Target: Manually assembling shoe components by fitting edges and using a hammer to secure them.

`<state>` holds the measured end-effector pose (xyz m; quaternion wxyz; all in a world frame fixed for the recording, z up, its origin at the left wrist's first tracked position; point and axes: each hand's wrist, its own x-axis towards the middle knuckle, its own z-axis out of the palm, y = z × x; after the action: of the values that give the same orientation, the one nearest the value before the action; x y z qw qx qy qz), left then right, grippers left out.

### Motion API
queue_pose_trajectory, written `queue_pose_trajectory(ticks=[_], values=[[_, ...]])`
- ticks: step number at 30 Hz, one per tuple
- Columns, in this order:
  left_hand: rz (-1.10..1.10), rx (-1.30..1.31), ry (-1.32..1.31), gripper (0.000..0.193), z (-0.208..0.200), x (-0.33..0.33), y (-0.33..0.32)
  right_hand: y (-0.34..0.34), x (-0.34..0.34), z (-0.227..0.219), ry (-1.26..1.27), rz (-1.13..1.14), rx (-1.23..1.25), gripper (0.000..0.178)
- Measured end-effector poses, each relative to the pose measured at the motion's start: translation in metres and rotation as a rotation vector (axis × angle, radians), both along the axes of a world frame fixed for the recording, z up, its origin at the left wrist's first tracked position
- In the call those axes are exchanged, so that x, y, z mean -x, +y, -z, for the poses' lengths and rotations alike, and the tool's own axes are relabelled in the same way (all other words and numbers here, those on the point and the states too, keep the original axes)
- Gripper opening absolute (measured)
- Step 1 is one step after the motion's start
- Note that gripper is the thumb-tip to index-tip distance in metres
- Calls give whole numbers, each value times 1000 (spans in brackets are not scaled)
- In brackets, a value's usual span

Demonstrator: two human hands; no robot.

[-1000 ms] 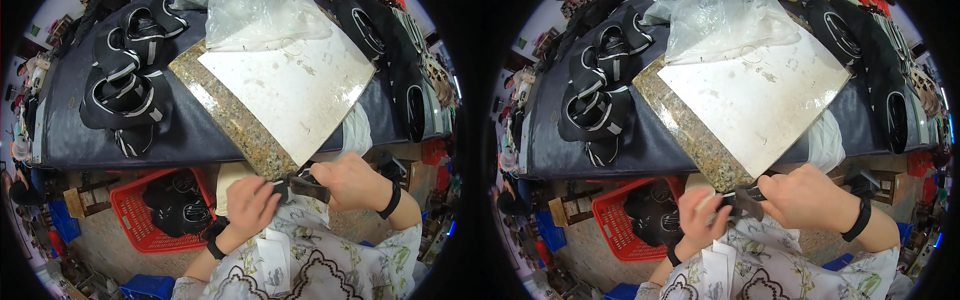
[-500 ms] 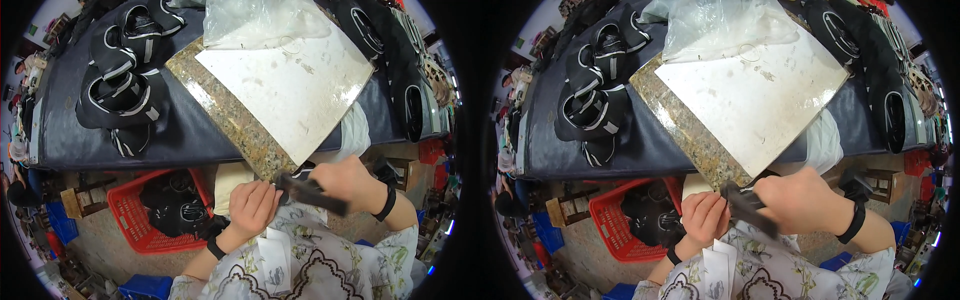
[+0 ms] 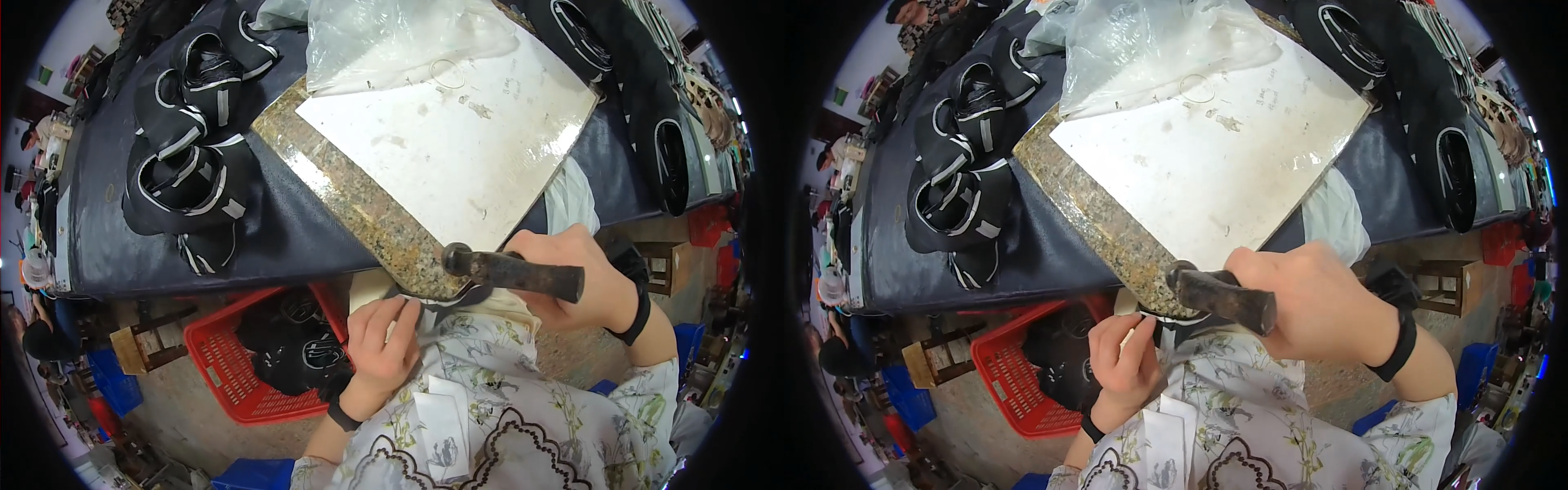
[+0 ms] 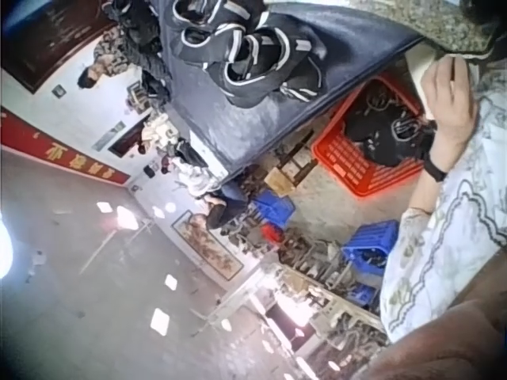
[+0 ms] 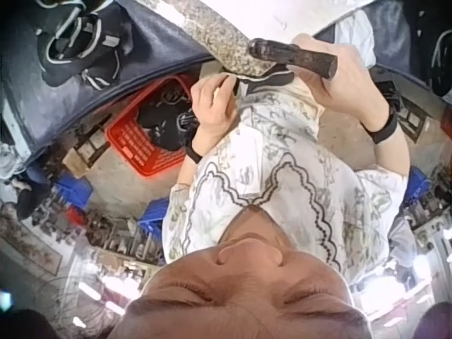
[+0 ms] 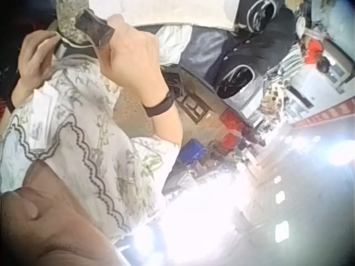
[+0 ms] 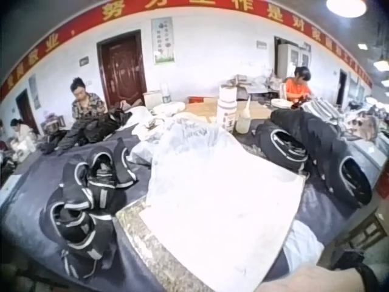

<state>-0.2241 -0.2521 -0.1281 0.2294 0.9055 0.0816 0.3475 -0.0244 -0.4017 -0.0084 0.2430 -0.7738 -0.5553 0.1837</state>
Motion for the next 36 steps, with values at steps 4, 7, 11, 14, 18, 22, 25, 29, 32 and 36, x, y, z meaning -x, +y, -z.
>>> queue_pose_trajectory(ticks=[4,7,11,14,18,22,25,29,32,36], values=[[135,93,49,33,-4,-3,2,-6,9,12,-70,-101,137,25],[107,147,54,33,-11,-4,-3,-7,10,19,-105,-124,101,29],[139,64,-40,33,2,-2,-7,-6,12,13,-109,-111,-34,33],[143,40,-76,32,3,-2,-7,0,16,19,-111,-156,124,33],[151,21,-93,28,6,-2,-7,2,11,14,-119,-114,37,33],[140,24,-105,27,2,-2,-8,9,19,13,-158,-190,137,33],[133,26,-110,27,5,-2,-9,10,14,14,-102,-174,29,32],[143,31,-108,27,2,-3,-10,10,17,18,-141,-207,99,33],[138,37,-105,26,3,-2,-9,12,15,15,-97,-204,-25,34],[112,114,-87,30,4,-2,-10,13,16,17,-91,-229,95,35]])
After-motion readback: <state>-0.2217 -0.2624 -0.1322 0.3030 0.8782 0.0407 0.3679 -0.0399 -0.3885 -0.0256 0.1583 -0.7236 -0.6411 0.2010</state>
